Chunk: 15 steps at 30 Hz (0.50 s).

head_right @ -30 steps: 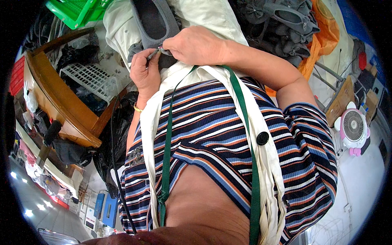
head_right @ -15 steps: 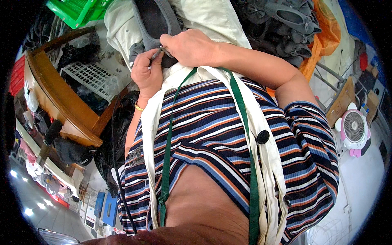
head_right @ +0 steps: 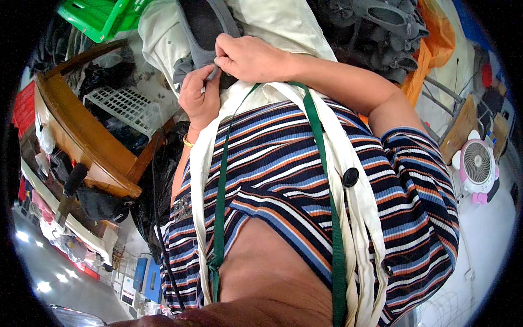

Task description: The person sits on the floor in a workshop and sews grey slip-on shoes by hand using a needle and thread. They pick shoes from a green basket, stitch the fabric, and place the finished items into a black plastic bag.

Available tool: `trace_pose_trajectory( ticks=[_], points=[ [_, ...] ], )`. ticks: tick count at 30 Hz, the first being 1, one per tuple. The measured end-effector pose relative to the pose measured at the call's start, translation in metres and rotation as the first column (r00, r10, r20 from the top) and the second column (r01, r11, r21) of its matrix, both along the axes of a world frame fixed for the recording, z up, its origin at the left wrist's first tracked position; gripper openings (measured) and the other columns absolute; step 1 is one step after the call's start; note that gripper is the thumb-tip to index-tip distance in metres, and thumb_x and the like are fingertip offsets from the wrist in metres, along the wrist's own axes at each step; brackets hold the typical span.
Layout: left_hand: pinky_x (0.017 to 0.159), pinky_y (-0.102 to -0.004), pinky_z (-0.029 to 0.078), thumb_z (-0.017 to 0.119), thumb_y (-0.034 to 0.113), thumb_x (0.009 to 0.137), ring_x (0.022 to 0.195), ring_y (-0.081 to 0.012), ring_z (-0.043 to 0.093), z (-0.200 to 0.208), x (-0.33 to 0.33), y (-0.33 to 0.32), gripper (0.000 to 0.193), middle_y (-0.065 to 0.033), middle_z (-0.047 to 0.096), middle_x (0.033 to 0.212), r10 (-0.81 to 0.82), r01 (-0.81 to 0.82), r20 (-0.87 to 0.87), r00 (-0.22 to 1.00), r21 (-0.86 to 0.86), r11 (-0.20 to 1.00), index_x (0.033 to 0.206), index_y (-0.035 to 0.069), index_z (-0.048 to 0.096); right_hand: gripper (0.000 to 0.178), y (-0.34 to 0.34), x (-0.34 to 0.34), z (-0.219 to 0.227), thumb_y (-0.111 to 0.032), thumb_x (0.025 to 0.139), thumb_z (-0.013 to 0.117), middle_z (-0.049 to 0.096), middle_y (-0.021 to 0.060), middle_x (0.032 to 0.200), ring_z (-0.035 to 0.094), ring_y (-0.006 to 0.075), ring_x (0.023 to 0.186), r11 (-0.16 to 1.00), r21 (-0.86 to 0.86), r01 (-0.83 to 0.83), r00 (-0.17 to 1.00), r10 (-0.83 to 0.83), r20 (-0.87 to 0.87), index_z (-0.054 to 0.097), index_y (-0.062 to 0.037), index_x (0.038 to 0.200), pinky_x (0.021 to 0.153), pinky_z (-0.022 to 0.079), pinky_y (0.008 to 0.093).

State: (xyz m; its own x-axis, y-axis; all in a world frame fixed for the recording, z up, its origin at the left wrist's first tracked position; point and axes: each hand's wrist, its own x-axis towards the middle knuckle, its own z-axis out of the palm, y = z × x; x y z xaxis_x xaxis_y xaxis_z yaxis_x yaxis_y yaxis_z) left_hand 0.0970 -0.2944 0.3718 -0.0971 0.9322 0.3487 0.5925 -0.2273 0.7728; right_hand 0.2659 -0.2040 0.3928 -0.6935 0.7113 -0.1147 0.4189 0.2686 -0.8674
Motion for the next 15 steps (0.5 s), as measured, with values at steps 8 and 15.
trace_pose_trajectory(
  ticks=[8,15],
  points=[
    [0.067,-0.0349,0.052,0.071,-0.005,0.072,0.077,-0.0279,0.064,0.0,0.001,0.0,0.028,-0.0108,0.068,0.088,-0.036,0.036,-0.027,0.999,0.008,0.999,0.098,0.005,0.069,0.016,0.018,0.007,0.015,-0.021,0.096,0.058,0.064,0.0116,0.072,0.063,0.027,0.064,0.992,-0.063,-0.108,0.991,0.112,0.067,0.055,-0.0055,0.098,0.06,0.048,0.0352],
    [0.066,-0.0356,0.051,0.07,-0.005,0.07,0.076,-0.0283,0.062,-0.001,0.0,0.002,0.033,-0.0096,0.066,0.088,-0.056,0.071,-0.132,0.99,0.113,0.991,0.101,0.006,0.07,0.019,0.036,-0.005,0.023,-0.027,0.091,0.061,0.067,0.0099,0.084,0.065,0.032,0.081,0.948,0.255,-0.192,0.977,0.16,0.141,0.067,-0.0087,0.089,0.07,0.051,0.0437]
  ],
)
